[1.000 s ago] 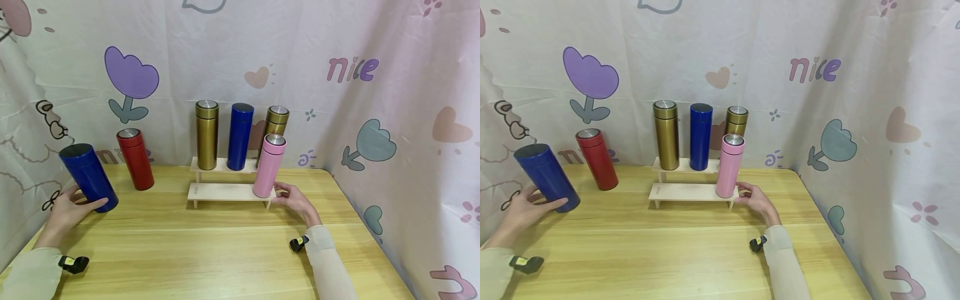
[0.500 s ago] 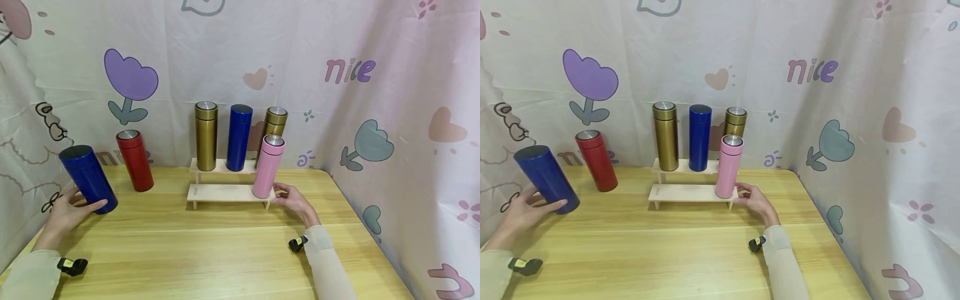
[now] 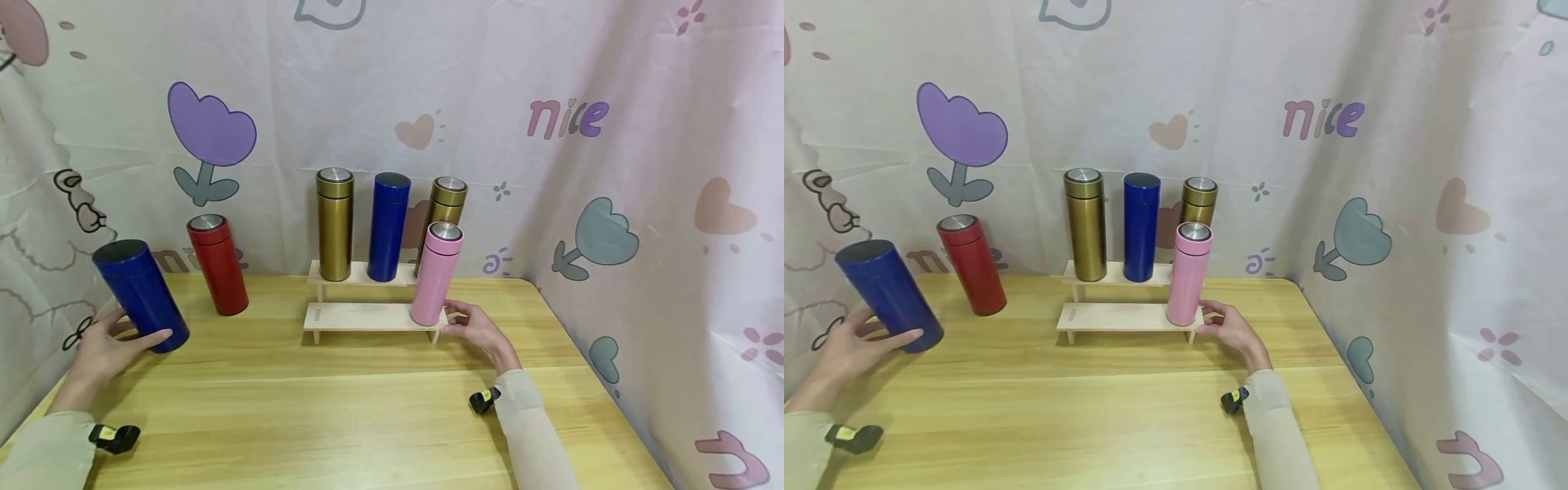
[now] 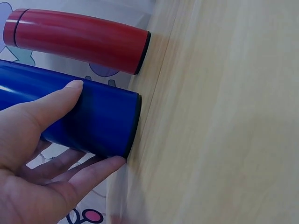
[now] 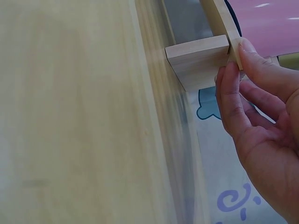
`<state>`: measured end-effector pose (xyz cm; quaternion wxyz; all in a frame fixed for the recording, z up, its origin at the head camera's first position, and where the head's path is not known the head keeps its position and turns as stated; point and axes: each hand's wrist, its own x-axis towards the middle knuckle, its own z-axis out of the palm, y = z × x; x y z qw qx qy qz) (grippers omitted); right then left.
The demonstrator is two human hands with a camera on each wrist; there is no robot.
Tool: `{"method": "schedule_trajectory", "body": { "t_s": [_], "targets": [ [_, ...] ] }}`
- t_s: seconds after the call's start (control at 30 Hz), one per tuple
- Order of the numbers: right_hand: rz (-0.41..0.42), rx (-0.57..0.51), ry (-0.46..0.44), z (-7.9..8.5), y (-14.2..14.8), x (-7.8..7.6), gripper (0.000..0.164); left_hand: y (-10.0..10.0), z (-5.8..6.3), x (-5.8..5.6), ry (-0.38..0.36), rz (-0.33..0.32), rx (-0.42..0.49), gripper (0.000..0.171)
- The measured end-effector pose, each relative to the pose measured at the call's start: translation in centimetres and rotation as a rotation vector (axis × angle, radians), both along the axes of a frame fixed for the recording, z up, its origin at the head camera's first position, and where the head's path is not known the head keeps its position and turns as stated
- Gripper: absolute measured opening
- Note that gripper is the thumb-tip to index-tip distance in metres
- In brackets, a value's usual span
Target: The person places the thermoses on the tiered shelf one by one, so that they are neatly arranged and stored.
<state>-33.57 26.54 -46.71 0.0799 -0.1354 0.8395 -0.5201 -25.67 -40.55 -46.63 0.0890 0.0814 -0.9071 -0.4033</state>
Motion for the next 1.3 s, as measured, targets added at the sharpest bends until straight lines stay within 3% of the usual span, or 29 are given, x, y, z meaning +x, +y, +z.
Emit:
{"method": "schedule_trajectory", "body": {
  "t_s": [0.2, 0.6, 0.83, 1.3],
  "targets": [
    [0.014, 0.009, 0.017, 0.0, -0.1, 0.1, 0.069, -0.3, 0.2, 0.1, 0.025, 0.007, -0.036, 0.097],
    [0.026, -0.008, 0.015, -0.2, 0.0, 0.2, 0.069, 0.8, 0.8, 0.3, -0.026, 0.001, -0.007, 0.102],
    [0.010, 0.009, 0.021, 0.1, 0.0, 0.2, 0.070, 2.0, 1.9, 0.1, -0.017, -0.035, 0.046, 0.106],
    [0.016, 0.026, 0.038, -0.1, 0.1, 0.0, 0.069, 4.3, 2.7, 0.1, 0.020, -0.125, 0.002, 0.101]
  ]
}}
